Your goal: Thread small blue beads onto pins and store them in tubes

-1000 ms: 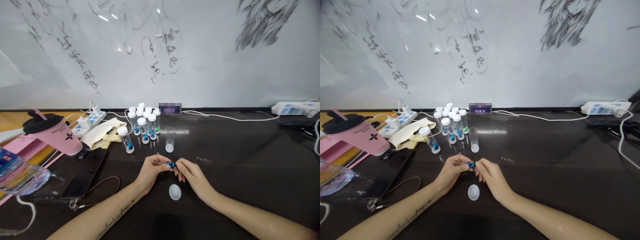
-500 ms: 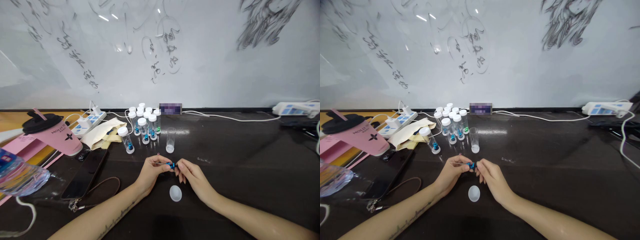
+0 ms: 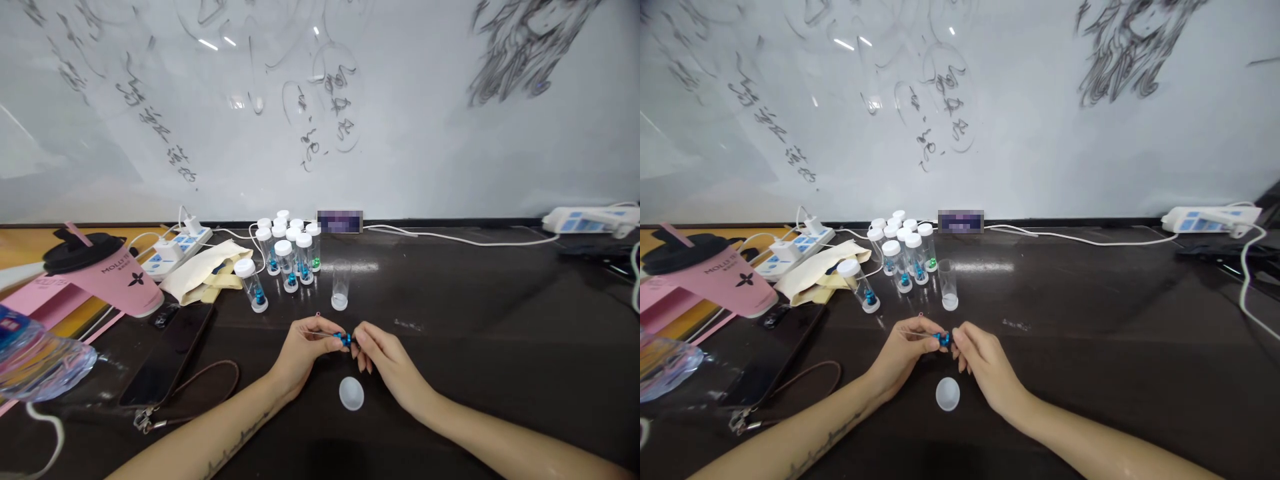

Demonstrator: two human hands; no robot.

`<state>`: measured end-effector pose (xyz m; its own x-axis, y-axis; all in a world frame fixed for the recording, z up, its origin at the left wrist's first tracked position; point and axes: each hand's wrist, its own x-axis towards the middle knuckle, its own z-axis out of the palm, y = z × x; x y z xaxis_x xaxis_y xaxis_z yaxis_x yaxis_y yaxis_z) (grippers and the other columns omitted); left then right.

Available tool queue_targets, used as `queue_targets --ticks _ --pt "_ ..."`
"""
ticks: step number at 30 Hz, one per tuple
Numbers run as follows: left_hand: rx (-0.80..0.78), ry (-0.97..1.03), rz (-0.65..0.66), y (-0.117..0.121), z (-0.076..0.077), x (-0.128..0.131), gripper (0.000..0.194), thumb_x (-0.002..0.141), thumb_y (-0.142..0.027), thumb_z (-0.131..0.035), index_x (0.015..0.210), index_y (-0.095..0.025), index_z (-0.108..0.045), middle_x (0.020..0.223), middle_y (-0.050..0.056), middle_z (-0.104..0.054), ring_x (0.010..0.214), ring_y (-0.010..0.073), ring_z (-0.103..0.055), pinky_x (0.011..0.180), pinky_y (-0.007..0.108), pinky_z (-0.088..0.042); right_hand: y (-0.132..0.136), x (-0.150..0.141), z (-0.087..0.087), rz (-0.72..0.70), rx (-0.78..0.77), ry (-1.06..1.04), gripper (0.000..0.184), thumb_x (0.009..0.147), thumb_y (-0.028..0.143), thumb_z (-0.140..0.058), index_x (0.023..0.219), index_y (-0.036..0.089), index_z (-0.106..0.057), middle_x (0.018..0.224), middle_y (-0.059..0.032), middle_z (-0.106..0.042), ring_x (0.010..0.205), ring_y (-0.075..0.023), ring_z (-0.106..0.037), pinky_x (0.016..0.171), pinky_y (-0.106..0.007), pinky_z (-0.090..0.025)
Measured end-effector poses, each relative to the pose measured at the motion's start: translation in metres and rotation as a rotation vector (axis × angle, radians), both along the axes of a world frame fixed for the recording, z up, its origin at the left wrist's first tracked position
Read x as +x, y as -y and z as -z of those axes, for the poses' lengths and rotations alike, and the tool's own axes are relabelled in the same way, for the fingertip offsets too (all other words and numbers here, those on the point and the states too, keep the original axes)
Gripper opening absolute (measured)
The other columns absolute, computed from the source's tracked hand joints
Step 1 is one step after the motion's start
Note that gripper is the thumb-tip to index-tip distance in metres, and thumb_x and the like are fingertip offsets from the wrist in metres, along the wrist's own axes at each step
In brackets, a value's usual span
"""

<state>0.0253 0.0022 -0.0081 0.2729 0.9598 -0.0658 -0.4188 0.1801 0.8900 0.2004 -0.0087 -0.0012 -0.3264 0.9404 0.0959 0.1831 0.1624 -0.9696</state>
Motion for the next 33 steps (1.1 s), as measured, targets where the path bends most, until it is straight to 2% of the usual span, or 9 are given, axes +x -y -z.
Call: queue_targets --ticks 8,11,18,25,33 --pt "0.012 0.025 -0.033 -0.0018 -0.0008 -0.0004 0.015 0.065 -0.014 -0.080 0.078 -0.013 -0.073 0.071 0.003 -0.072 0.065 0.0123 -0.065 0.071 0.024 -0.048 -0.0005 0.0009 0.0023 0.002 -0.016 -0.044 0.021 0.095 0.041 -0.050 0.092 0.020 -0.052 0.069 0.0027 -0.054 0.057 -0.0108 -0.050 0.055 -0.024 -0.039" --pt "0.013 0.020 -0.021 -0.0012 -0.0022 -0.0006 0.015 0.065 -0.014 -0.080 0.078 -0.013 -0.073 0.071 0.004 -0.072 0.065 0.0127 -0.066 0.072 0.025 -0.048 -0.0006 0.0011 0.0033 0.010 -0.022 -0.061 0.024 0.097 0.043 -0.045 0.094 0.020 -0.052 0.069 0.0021 -0.055 0.056 -0.0112 -0.050 0.054 -0.024 -0.040" --pt "0.004 0.020 -0.026 -0.0004 -0.0016 -0.0005 0.015 0.064 -0.014 -0.080 0.077 -0.013 -0.073 0.071 0.003 -0.072 0.064 0.0127 -0.066 0.071 0.025 -0.048 -0.0007 0.0005 0.0017 -0.001 -0.003 -0.036 0.032 0.098 0.043 -0.042 0.082 0.018 -0.055 0.071 -0.0003 -0.057 0.057 -0.0110 -0.052 0.054 -0.024 -0.041" --pt "0.014 0.040 -0.033 -0.0022 -0.0003 -0.0011 0.015 0.065 -0.013 -0.080 0.078 -0.013 -0.073 0.074 0.003 -0.072 0.065 0.0122 -0.066 0.072 0.024 -0.048 -0.0009 0.0010 0.0033 0.027 -0.029 -0.114 0.023 0.095 0.042 -0.048 0.103 0.021 -0.051 0.072 0.0025 -0.054 0.056 -0.0109 -0.051 0.053 -0.024 -0.041" --pt "-0.008 0.045 -0.069 -0.0033 0.0012 0.0001 0.015 0.063 -0.014 -0.080 0.076 -0.013 -0.073 0.075 0.003 -0.072 0.065 0.0132 -0.066 0.072 0.025 -0.049 -0.0008 0.0025 0.0014 0.021 -0.028 -0.123 0.026 0.099 0.040 -0.040 0.104 0.019 -0.056 0.061 0.0028 -0.053 0.057 -0.0127 -0.050 0.055 -0.025 -0.039"
